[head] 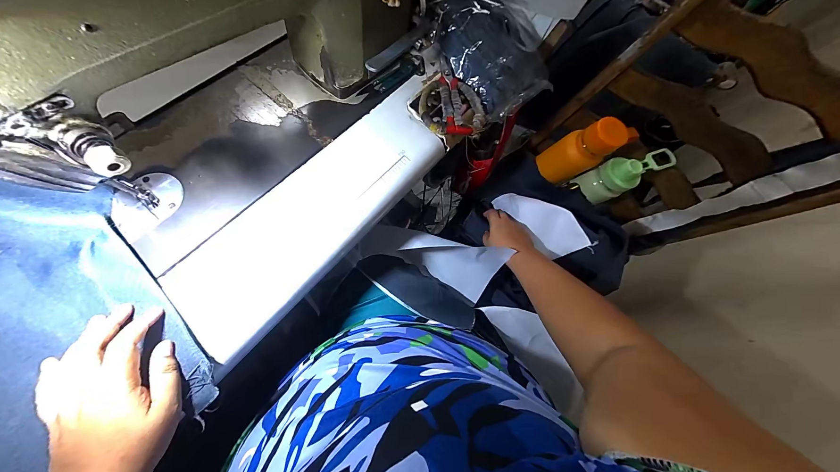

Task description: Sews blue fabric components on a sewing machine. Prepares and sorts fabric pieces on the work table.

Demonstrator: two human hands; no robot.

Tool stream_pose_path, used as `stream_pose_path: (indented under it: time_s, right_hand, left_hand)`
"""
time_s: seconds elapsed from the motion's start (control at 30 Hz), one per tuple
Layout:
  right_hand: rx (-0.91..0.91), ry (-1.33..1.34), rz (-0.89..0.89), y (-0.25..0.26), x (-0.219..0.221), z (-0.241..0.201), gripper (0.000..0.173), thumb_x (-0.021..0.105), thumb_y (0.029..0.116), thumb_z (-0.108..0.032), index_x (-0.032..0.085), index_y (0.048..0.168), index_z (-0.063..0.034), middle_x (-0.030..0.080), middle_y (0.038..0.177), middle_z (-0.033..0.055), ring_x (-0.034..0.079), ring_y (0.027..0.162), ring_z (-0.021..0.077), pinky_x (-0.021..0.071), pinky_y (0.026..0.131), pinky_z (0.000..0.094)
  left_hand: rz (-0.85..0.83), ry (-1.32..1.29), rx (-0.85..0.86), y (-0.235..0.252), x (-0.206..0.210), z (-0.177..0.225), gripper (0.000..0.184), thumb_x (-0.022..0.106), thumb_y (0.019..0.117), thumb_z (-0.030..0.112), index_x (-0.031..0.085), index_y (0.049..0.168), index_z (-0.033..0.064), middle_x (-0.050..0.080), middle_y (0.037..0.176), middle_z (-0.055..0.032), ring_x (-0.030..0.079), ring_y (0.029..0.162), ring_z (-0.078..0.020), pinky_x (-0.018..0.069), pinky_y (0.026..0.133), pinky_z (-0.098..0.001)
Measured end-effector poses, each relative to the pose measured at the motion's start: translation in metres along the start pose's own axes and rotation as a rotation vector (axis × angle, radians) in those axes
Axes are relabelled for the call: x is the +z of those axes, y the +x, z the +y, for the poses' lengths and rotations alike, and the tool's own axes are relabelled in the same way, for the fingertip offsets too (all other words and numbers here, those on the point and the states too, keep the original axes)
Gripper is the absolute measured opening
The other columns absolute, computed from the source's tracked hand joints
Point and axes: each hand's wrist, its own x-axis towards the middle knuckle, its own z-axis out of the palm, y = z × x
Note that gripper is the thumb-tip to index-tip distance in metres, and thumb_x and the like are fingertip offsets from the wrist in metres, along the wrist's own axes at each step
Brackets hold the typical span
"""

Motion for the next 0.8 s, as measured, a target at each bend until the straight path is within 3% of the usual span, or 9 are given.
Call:
stream_pose_path:
  time_s: [0.1,0.23,0.37,0.6,0.8]
  right_hand:
    - [0.051,-0.011,-0.044,0.006,-0.003,-0.008,0.054,0.066,0.0945,-0.015,0.050,0.145,-0.0020,0.054,0.144,0.0285,0.061,0.122,0.0475,0.0502,0.096,0.0660]
    - [0.037,0.011,-0.086,0.017,-0.003,-0.004,0.054,0.073,0.0887,-0.014,0.054,0.136,0.0039,0.052,0.142,0.0323,0.059,0.123,0.0503,0.0491,0.095,0.0684]
    - [0.053,-0.008,-0.125,0.019,-0.003,-0.002,0.057,0.072,0.0907,-0.017,0.052,0.140,0.0031,0.051,0.145,0.0300,0.058,0.126,0.0478,0.0473,0.099,0.0674]
    - [0.031,-0.137,-0.193,0.009,-0.016,-0.008,0.042,0.064,0.0965,-0.016,0.060,0.133,0.0044,0.060,0.134,0.0303,0.059,0.125,0.0472,0.0474,0.099,0.0667]
    - [0.086,-0.243,-0.187,-0.003,-0.019,-0.009,0.027,0.065,0.0947,-0.012,0.068,0.112,0.0083,0.068,0.117,0.0307,0.065,0.112,0.0488,0.0506,0.089,0.0693]
  left_hand:
    - [0.012,0.002,0.007,0.000,0.001,-0.002,0.052,0.038,0.1041,0.036,0.062,0.137,0.0039,0.055,0.143,-0.0291,0.047,0.137,-0.0500,0.0271,0.113,-0.0667]
    - [-0.006,0.011,0.008,-0.001,-0.002,0.001,0.053,0.038,0.1046,0.036,0.061,0.137,0.0014,0.055,0.143,-0.0307,0.048,0.136,-0.0509,0.0279,0.112,-0.0668]
    - [-0.006,0.004,0.004,0.000,-0.001,0.000,0.052,0.038,0.1043,0.035,0.062,0.137,0.0015,0.055,0.143,-0.0306,0.048,0.136,-0.0502,0.0280,0.112,-0.0659]
    - [-0.004,0.013,-0.005,-0.001,-0.001,0.002,0.053,0.037,0.1042,0.037,0.061,0.137,0.0024,0.055,0.143,-0.0298,0.047,0.137,-0.0499,0.0268,0.113,-0.0671]
    - [0.001,0.016,-0.005,-0.001,-0.002,0.003,0.052,0.038,0.1043,0.036,0.061,0.137,0.0025,0.055,0.143,-0.0293,0.047,0.138,-0.0497,0.0269,0.114,-0.0665]
